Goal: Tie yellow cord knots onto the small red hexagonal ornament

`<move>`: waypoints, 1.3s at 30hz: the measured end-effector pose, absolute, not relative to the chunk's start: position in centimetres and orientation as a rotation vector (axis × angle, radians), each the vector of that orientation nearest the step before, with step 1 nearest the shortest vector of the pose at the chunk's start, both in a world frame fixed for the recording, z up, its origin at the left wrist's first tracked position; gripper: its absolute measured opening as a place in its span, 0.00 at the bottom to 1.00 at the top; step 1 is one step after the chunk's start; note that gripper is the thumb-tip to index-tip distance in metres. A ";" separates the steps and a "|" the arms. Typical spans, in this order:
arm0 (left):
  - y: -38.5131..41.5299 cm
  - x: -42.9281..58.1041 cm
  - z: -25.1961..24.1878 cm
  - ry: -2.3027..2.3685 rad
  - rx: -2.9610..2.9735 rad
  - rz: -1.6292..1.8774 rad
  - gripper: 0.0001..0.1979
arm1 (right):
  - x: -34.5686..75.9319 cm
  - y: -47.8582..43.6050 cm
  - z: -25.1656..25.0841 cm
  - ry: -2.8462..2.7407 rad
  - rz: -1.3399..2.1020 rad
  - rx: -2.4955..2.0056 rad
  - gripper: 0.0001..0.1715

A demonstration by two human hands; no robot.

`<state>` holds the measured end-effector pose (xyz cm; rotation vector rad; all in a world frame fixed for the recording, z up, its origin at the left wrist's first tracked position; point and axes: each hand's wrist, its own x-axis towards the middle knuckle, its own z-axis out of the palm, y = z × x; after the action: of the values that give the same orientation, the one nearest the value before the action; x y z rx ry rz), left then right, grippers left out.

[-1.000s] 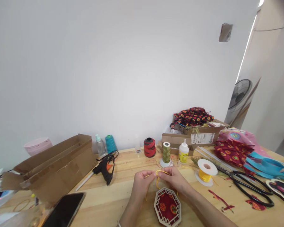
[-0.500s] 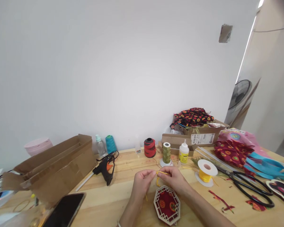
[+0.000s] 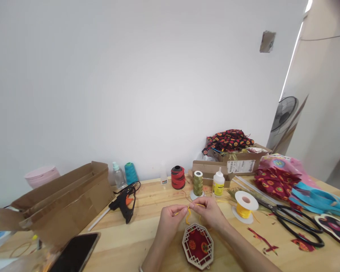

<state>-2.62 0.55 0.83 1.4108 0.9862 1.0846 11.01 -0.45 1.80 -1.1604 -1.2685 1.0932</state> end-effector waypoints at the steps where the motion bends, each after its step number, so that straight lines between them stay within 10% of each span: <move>1: 0.5 -2.6 0.9 0.993 1.424 1.083 0.11 | 11.0 -0.5 1.8 -1.266 1.071 -1.165 0.15; 20: 0.4 -2.2 0.5 1.011 1.322 1.097 0.10 | 10.7 -0.2 1.2 -1.094 1.098 -1.154 0.15; 29: 0.8 -2.4 -0.1 1.137 1.281 1.144 0.12 | 12.2 -0.6 1.5 -0.722 1.988 -0.784 0.08; 39: 0.6 -2.4 0.5 1.074 1.142 1.065 0.10 | 9.7 -1.2 0.2 -1.502 1.075 -1.163 0.16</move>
<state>-2.44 0.60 0.50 1.1416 1.0743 1.0647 9.74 -1.22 0.22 -1.1626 -1.5019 1.0752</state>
